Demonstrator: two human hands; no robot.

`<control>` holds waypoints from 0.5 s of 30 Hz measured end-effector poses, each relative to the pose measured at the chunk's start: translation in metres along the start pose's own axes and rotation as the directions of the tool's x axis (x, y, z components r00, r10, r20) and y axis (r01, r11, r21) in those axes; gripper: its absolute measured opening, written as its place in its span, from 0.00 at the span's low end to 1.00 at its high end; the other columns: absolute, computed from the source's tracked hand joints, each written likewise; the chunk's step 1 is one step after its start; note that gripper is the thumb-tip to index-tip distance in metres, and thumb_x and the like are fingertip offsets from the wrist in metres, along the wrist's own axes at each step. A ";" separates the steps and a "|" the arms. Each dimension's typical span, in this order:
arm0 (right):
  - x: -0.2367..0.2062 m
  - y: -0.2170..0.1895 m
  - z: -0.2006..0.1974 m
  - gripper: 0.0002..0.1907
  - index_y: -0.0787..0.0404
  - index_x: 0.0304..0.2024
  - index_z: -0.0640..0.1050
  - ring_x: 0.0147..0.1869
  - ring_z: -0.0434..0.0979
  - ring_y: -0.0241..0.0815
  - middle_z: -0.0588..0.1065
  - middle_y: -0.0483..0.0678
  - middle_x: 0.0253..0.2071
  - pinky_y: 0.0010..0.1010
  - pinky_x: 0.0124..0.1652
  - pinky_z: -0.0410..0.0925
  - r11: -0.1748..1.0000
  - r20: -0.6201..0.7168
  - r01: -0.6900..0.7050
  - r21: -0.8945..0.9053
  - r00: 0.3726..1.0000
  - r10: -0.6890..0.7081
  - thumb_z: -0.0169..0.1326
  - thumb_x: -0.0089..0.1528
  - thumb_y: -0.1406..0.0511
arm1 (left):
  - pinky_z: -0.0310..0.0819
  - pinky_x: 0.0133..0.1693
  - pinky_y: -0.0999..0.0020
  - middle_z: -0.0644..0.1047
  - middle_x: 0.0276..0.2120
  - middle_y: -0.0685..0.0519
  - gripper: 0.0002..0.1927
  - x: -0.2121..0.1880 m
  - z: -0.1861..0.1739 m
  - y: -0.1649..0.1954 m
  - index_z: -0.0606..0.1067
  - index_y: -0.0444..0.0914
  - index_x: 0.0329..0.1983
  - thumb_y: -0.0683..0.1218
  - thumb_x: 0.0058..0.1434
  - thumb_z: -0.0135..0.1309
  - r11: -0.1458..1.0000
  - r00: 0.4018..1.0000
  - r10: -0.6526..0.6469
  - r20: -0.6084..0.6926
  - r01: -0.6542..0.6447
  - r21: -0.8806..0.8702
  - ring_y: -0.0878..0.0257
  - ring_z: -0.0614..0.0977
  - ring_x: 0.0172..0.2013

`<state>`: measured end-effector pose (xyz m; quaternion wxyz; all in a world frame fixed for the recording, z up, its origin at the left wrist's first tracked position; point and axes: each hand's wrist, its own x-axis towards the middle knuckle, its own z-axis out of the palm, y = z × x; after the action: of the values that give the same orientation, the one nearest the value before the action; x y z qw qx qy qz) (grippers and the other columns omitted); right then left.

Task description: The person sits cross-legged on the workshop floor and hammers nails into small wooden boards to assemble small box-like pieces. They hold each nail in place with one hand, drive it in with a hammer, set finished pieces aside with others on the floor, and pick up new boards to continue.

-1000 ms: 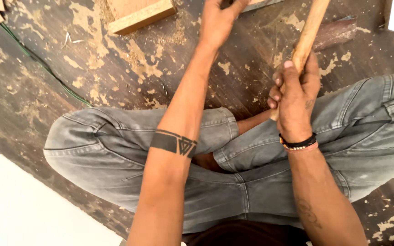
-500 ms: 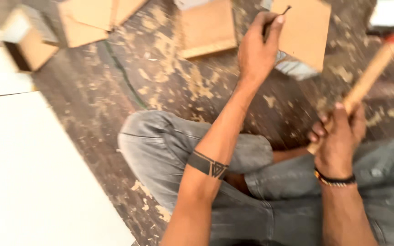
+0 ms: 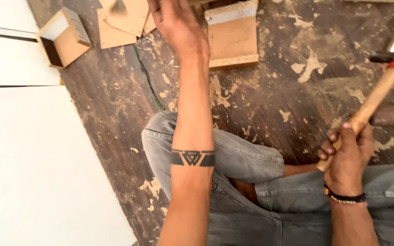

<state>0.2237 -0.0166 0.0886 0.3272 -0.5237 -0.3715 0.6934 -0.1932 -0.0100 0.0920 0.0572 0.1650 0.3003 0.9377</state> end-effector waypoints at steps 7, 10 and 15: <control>-0.002 -0.003 0.001 0.02 0.52 0.50 0.64 0.25 0.61 0.29 0.66 0.41 0.34 0.22 0.23 0.59 1.000 -0.004 -0.008 0.003 1.000 0.008 0.43 0.77 0.63 | 0.77 0.64 0.57 0.81 0.50 0.47 0.10 -0.053 0.014 -0.030 0.79 0.42 0.49 0.49 0.69 0.55 0.236 0.930 -0.366 0.033 0.059 0.970 0.53 0.82 0.54; -0.002 -0.004 0.001 0.02 0.51 0.51 0.65 0.26 0.61 0.28 0.66 0.41 0.34 0.22 0.24 0.59 1.000 -0.009 -0.017 0.020 1.000 0.018 0.43 0.77 0.63 | 0.58 0.63 0.37 0.78 0.53 0.42 0.08 -0.081 0.012 -0.024 0.82 0.40 0.38 0.47 0.57 0.60 -0.191 0.725 -0.535 0.434 -0.605 0.773 0.44 0.73 0.58; -0.002 -0.002 0.001 0.05 0.51 0.53 0.66 0.25 0.60 0.28 0.65 0.40 0.33 0.22 0.24 0.59 0.998 -0.016 -0.052 0.040 0.998 0.053 0.43 0.76 0.63 | 0.49 0.67 0.32 0.77 0.54 0.45 0.11 -0.101 0.003 -0.023 0.82 0.47 0.44 0.44 0.57 0.61 -0.410 0.581 -0.814 -0.014 -0.558 0.721 0.48 0.71 0.62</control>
<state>0.2235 -0.0169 0.0916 0.3221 -0.5325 -0.3411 0.7045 -0.0972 -0.0104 0.0536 0.1841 0.4409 0.8785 -0.0014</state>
